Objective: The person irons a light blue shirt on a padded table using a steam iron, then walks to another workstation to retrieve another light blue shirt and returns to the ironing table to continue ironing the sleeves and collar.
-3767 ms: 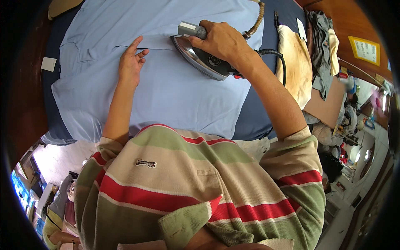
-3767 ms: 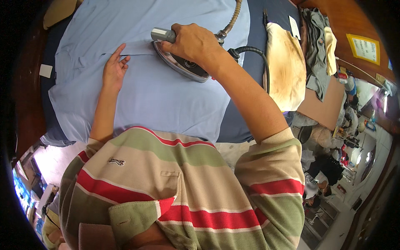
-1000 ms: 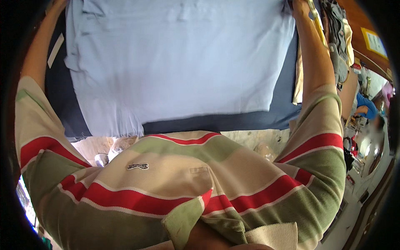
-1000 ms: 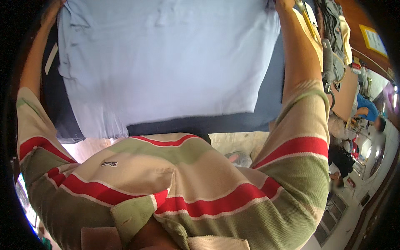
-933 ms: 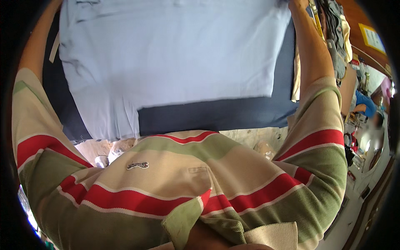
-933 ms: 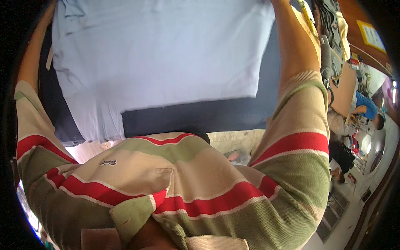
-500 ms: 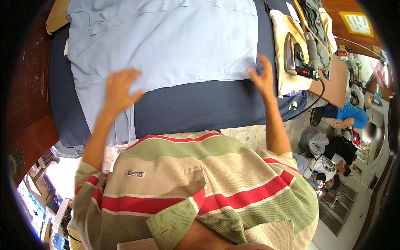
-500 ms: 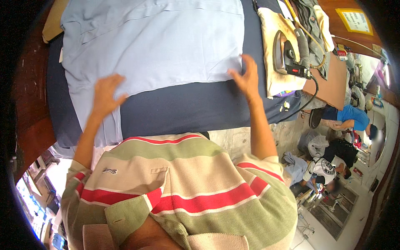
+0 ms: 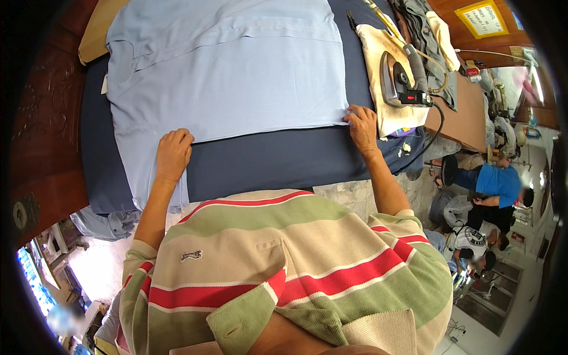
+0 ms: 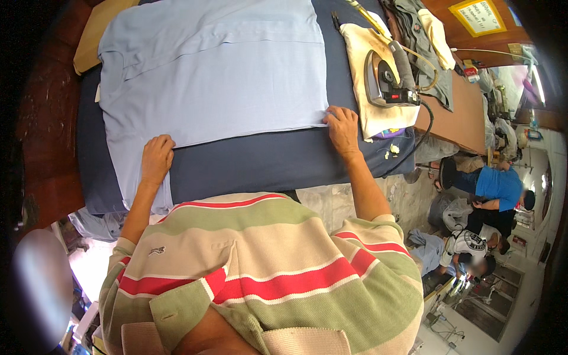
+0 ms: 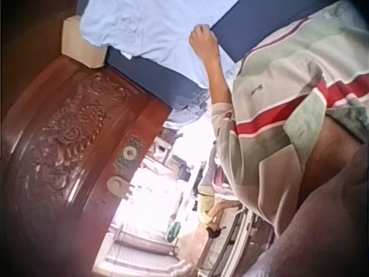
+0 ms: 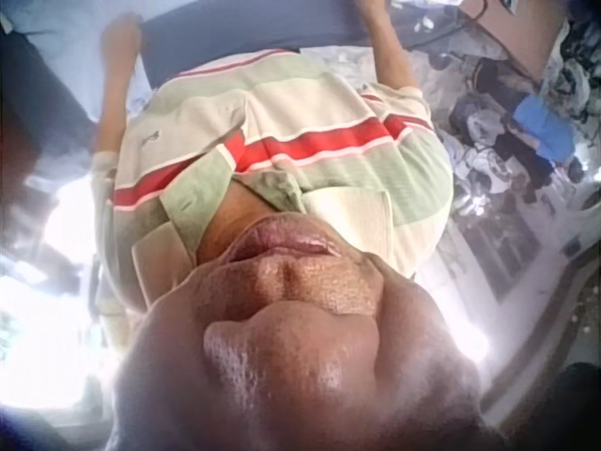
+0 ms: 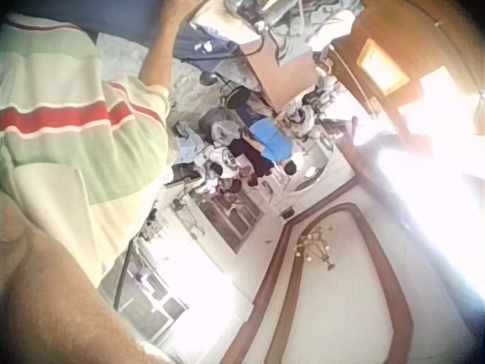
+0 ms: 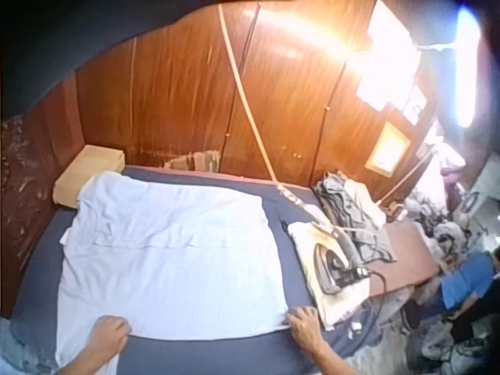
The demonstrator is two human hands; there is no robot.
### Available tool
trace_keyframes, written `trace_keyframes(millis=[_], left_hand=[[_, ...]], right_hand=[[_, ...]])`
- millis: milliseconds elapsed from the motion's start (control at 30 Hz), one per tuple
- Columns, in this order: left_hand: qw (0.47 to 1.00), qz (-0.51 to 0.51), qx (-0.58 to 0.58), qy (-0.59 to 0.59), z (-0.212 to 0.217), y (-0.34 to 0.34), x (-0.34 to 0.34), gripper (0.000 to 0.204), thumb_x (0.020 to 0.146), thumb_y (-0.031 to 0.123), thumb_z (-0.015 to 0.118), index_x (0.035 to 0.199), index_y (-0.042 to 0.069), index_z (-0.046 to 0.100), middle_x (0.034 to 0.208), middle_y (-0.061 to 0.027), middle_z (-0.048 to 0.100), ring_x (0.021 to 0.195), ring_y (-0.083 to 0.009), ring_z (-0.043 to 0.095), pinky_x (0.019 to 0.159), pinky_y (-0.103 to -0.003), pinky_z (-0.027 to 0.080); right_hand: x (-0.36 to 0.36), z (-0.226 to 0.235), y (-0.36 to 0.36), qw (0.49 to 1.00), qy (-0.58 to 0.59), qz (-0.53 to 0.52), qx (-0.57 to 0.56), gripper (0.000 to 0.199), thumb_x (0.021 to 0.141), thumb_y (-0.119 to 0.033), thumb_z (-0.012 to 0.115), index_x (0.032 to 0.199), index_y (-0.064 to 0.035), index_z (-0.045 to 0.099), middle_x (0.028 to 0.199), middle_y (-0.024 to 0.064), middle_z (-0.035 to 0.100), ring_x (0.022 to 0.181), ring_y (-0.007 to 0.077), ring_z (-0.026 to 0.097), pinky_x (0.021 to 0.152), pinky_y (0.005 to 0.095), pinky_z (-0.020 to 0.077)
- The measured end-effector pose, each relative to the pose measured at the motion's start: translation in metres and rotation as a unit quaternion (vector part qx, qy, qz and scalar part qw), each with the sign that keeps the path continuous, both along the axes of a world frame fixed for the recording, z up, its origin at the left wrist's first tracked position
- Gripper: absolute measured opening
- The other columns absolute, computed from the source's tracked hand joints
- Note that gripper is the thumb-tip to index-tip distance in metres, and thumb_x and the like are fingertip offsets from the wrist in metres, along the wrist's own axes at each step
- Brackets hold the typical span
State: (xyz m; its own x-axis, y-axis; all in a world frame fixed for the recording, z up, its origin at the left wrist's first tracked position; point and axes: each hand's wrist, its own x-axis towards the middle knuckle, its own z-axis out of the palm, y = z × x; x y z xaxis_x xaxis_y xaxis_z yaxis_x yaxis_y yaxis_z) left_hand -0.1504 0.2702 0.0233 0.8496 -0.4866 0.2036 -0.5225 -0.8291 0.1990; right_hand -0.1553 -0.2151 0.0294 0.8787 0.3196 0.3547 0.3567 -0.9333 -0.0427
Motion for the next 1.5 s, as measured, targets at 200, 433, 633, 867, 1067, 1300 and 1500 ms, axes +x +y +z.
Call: trace_keyframes(millis=[200,433,633,867,1067,1300,1500], left_hand=[[0.998,0.020,-0.030,0.046,0.007,0.001,-0.023,0.018,0.072,0.012,0.062,0.089,0.007,0.059,0.090,-0.0043,0.057,0.084,-0.0217,0.055,0.074,-0.036,0.041],[0.913,0.380,-0.090,-0.121,0.000,0.073,0.061,0.036,0.086,0.033,0.052,0.112,0.009,0.057,0.111,-0.0111,0.058,0.103,-0.0287,0.054,0.085,-0.041,0.043],[0.741,0.659,-0.103,0.074,-0.023,0.128,0.148,0.052,0.083,0.048,0.046,0.122,0.014,0.051,0.129,-0.0083,0.045,0.122,-0.0287,0.039,0.098,-0.051,0.031],[0.777,0.626,-0.043,0.037,-0.028,0.155,0.159,0.039,0.090,0.042,0.042,0.110,0.010,0.051,0.103,-0.0194,0.061,0.096,-0.0349,0.059,0.076,-0.048,0.047],[0.816,0.574,0.054,0.029,-0.036,0.185,0.151,0.045,0.089,0.049,0.041,0.117,0.015,0.048,0.100,-0.0187,0.063,0.095,-0.0369,0.060,0.077,-0.049,0.046],[0.890,0.431,-0.012,-0.148,-0.006,0.117,0.098,0.048,0.084,0.041,0.055,0.120,0.010,0.051,0.110,-0.0134,0.059,0.103,-0.0313,0.055,0.086,-0.043,0.041],[0.996,0.072,-0.043,0.021,-0.015,0.017,0.008,0.034,0.072,0.025,0.065,0.099,0.006,0.056,0.102,-0.0079,0.058,0.097,-0.0251,0.053,0.085,-0.039,0.039]], right_hand=[[-0.016,0.004,-0.009,0.959,0.184,-0.041,0.213,0.013,0.076,-0.008,0.053,0.086,-0.0078,0.060,0.096,0.0051,0.059,0.090,0.0213,0.054,0.081,0.0336,0.0399],[0.107,-0.011,-0.011,0.908,0.084,-0.104,0.396,0.023,0.088,-0.017,0.048,0.100,-0.0018,0.061,0.086,0.0061,0.059,0.079,0.0141,0.053,0.073,0.0261,0.0425],[0.170,-0.047,0.006,0.986,0.006,-0.093,0.136,0.032,0.089,-0.028,0.046,0.115,-0.0107,0.056,0.121,0.0112,0.051,0.112,0.0241,0.047,0.092,0.0360,0.0353],[0.161,-0.059,0.023,0.989,0.017,-0.145,-0.032,0.052,0.089,-0.046,0.041,0.135,-0.0223,0.039,0.141,0.0115,0.033,0.130,0.0320,0.029,0.103,0.0488,0.0193],[0.165,-0.047,0.030,0.978,0.104,-0.170,-0.056,0.056,0.088,-0.049,0.038,0.137,-0.0218,0.036,0.143,0.0112,0.029,0.133,0.0319,0.023,0.104,0.0508,0.0168],[0.084,-0.018,0.066,0.982,0.086,-0.159,0.043,0.060,0.087,-0.053,0.041,0.138,-0.0218,0.033,0.143,0.0188,0.026,0.132,0.0406,0.019,0.102,0.0583,0.0170],[0.028,-0.027,0.059,0.973,0.134,-0.188,0.011,0.060,0.087,-0.051,0.043,0.138,-0.0215,0.033,0.144,0.0188,0.024,0.133,0.0409,0.018,0.102,0.0584,0.0156]])
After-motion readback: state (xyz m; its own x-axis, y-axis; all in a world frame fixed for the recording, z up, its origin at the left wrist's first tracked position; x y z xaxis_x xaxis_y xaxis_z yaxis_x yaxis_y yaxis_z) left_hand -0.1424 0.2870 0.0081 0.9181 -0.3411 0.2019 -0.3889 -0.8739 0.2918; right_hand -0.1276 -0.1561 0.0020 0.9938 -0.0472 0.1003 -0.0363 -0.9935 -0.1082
